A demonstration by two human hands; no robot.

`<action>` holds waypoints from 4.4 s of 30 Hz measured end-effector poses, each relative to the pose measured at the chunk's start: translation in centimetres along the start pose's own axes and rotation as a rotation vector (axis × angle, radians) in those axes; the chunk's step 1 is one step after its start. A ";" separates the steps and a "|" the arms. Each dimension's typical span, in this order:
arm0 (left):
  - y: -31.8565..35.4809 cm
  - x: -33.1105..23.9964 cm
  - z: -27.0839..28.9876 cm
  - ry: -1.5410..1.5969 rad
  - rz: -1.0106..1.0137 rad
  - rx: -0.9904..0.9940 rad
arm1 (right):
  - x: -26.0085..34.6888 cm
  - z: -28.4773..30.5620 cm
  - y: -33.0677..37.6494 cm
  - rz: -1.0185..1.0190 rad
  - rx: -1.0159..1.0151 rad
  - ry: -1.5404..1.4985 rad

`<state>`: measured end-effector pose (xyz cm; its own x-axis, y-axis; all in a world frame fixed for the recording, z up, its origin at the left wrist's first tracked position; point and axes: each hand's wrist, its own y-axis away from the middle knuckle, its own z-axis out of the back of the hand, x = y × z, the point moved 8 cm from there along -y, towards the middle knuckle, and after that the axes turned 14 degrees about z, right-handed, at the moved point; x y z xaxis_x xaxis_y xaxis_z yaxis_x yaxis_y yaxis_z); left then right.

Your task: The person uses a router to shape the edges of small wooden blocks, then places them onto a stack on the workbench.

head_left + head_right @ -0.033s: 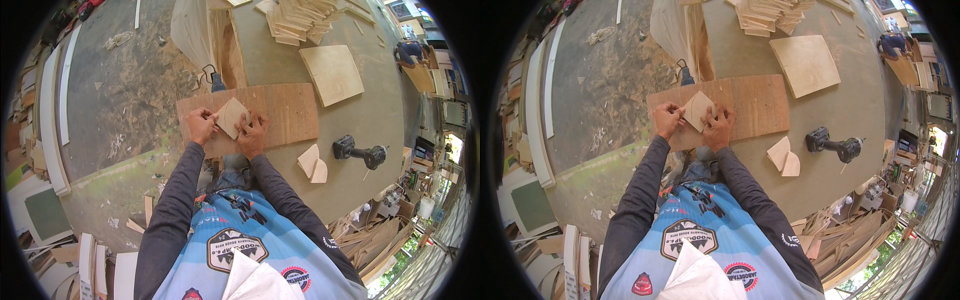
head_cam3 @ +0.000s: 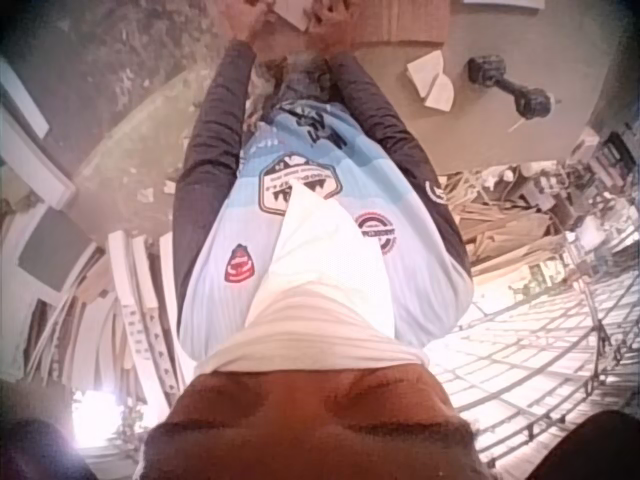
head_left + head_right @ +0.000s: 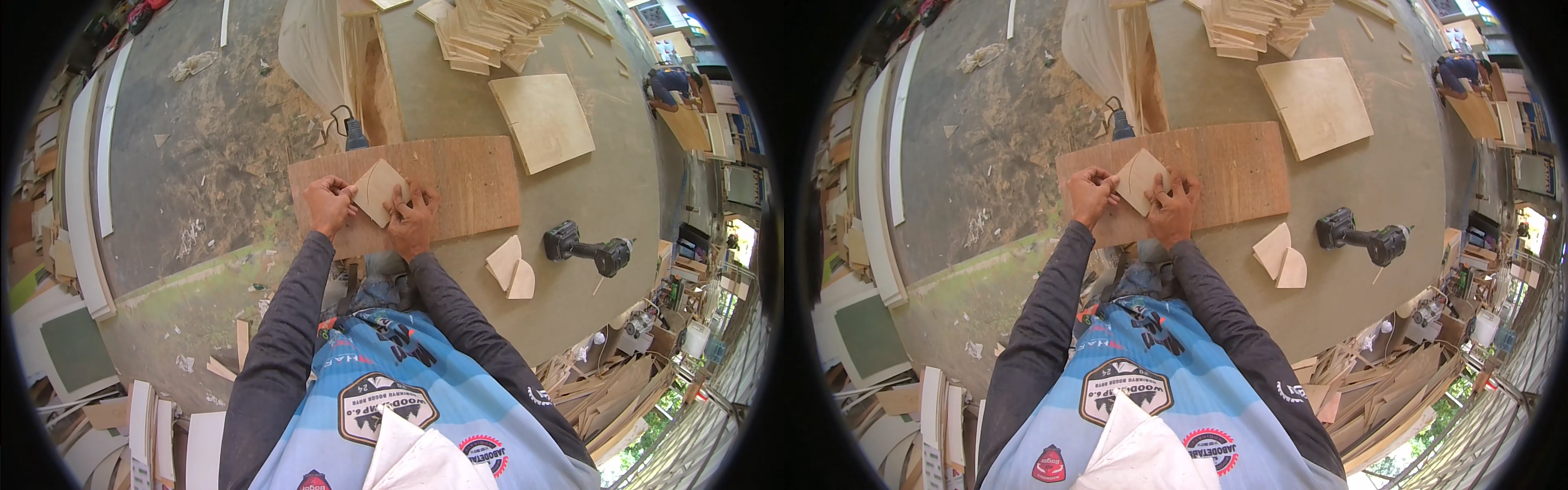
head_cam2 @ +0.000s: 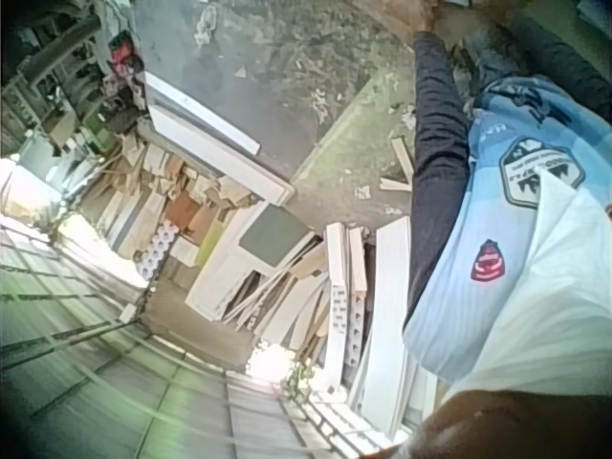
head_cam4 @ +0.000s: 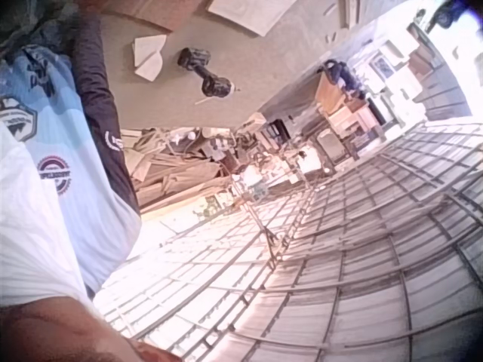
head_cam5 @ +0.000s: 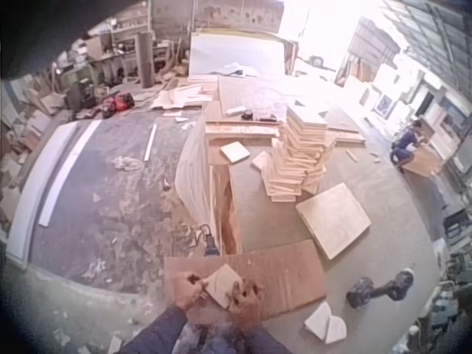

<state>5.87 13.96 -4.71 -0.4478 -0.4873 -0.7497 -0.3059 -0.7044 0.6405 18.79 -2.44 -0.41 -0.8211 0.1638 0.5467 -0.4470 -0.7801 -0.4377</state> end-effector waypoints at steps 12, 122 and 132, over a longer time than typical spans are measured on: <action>0.1 -0.9 -0.1 0.020 0.012 0.019 | 0.4 -0.3 0.3 -0.005 -0.012 0.042; -2.0 -2.8 -0.9 -0.124 -0.034 0.107 | 0.9 -1.1 0.7 -0.091 -0.058 0.152; -1.9 -3.0 -0.7 -0.134 -0.043 0.101 | 0.7 -1.2 0.5 -0.100 -0.047 0.108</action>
<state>8.39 16.39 -3.84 -0.5387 -0.3798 -0.7520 -0.4066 -0.6645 0.6269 17.51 -1.99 -1.11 -0.8043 0.3052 0.5099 -0.5423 -0.7278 -0.4198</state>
